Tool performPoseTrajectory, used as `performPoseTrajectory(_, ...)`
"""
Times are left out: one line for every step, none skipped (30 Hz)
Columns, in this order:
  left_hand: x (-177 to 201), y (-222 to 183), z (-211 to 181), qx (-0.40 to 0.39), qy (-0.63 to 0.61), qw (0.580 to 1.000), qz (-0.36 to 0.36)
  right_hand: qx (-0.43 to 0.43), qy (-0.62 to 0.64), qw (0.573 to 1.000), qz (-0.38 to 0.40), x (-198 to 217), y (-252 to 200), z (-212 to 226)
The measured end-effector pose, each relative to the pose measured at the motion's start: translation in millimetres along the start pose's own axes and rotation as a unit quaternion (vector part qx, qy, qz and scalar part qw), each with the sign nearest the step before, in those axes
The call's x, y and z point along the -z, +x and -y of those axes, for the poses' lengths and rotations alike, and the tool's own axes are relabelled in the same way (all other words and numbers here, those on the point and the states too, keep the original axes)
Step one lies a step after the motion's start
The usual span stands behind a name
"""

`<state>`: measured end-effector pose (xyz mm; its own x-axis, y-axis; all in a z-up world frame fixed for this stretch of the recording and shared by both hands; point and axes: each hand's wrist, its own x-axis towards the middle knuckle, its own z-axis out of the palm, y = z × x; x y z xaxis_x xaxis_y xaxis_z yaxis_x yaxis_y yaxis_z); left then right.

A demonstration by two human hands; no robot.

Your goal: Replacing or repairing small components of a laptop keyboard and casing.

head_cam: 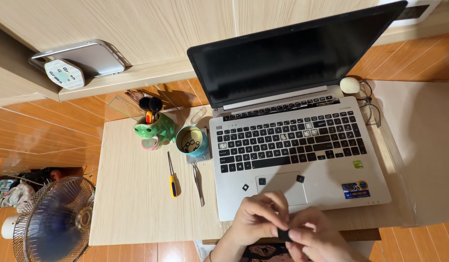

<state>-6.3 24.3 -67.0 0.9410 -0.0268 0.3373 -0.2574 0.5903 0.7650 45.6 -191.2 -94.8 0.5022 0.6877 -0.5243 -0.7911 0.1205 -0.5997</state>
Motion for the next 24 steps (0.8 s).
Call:
performPoseTrajectory(0, -1, -2, 0.001, 0.000, 1.000, 0.000, 0.000, 0.001, 1.000, 0.000, 8, 4, -6)
performPoseTrajectory(1, -3, -4, -0.017, 0.031, 0.999, 0.001, -0.026, 0.017, 0.996, 0.078, 17, 8, -13)
performPoseTrajectory(1, -4, -6, -0.035, 0.061, 0.998, 0.002, -0.052, 0.032, 0.986, 0.155, 25, 11, -19)
performPoseTrajectory(3, -7, -8, -0.034, 0.060, 0.998, 0.001, -0.052, 0.033, 0.986, 0.155, 18, 15, -16)
performPoseTrajectory(5, -9, -10, -0.033, 0.099, 0.994, -0.017, -0.082, 0.079, 0.976, 0.184, 11, 19, -12)
performPoseTrajectory(7, -12, -12, -0.032, 0.138, 0.989, -0.035, -0.112, 0.125, 0.963, 0.213, 4, 23, -9)
performPoseTrajectory(13, -12, -20, -0.033, 0.138, 0.989, -0.037, -0.113, 0.124, 0.962, 0.214, -4, 26, -2)
performPoseTrajectory(20, -12, -29, 0.048, 0.146, 0.978, -0.143, -0.064, 0.064, 0.974, 0.206, -11, 29, 5)
performPoseTrajectory(27, -12, -37, 0.127, 0.151, 0.949, -0.245, -0.014, 0.003, 0.980, 0.196, -18, 32, 13)
performPoseTrajectory(47, -3, -53, 0.126, 0.151, 0.949, -0.247, -0.015, 0.002, 0.980, 0.197, -13, 42, 11)
performPoseTrajectory(68, 4, -69, 0.112, 0.305, 0.920, -0.219, 0.049, -0.068, 0.982, 0.170, -8, 52, 9)
performPoseTrajectory(89, 10, -85, 0.095, 0.451, 0.868, -0.187, 0.112, -0.138, 0.974, 0.142, -3, 63, 6)
performPoseTrajectory(103, 23, -92, 0.098, 0.450, 0.867, -0.191, 0.107, -0.138, 0.974, 0.143, -6, 69, 14)
performPoseTrajectory(118, 35, -99, 0.088, 0.531, 0.827, -0.162, 0.124, -0.241, 0.956, 0.111, -9, 75, 20)
performPoseTrajectory(133, 47, -107, 0.078, 0.609, 0.779, -0.131, 0.139, -0.341, 0.926, 0.078, -12, 83, 27)
performPoseTrajectory(138, 57, -110, 0.081, 0.608, 0.778, -0.135, 0.135, -0.342, 0.926, 0.081, -18, 91, 30)
performPoseTrajectory(144, 68, -113, 0.119, 0.626, 0.763, -0.108, 0.194, -0.407, 0.890, 0.057, -24, 99, 34)
performPoseTrajectory(150, 80, -116, 0.157, 0.642, 0.746, -0.081, 0.252, -0.469, 0.846, 0.033, -30, 107, 38)
performPoseTrajectory(159, 86, -112, 0.158, 0.641, 0.746, -0.081, 0.251, -0.470, 0.846, 0.033, -41, 110, 45)
performPoseTrajectory(168, 93, -109, 0.153, 0.656, 0.739, -0.018, 0.294, -0.513, 0.806, 0.014, -52, 112, 53)
performPoseTrajectory(177, 99, -105, 0.149, 0.669, 0.727, 0.046, 0.336, -0.554, 0.762, -0.004, -64, 116, 59)
performPoseTrajectory(182, 104, -100, 0.149, 0.668, 0.727, 0.045, 0.335, -0.554, 0.762, -0.004, -67, 123, 61)
performPoseTrajectory(188, 108, -95, 0.166, 0.678, 0.711, 0.084, 0.355, -0.576, 0.736, 0.001, -72, 130, 63)
performPoseTrajectory(193, 112, -91, 0.183, 0.686, 0.694, 0.122, 0.374, -0.597, 0.710, 0.005, -76, 137, 64)
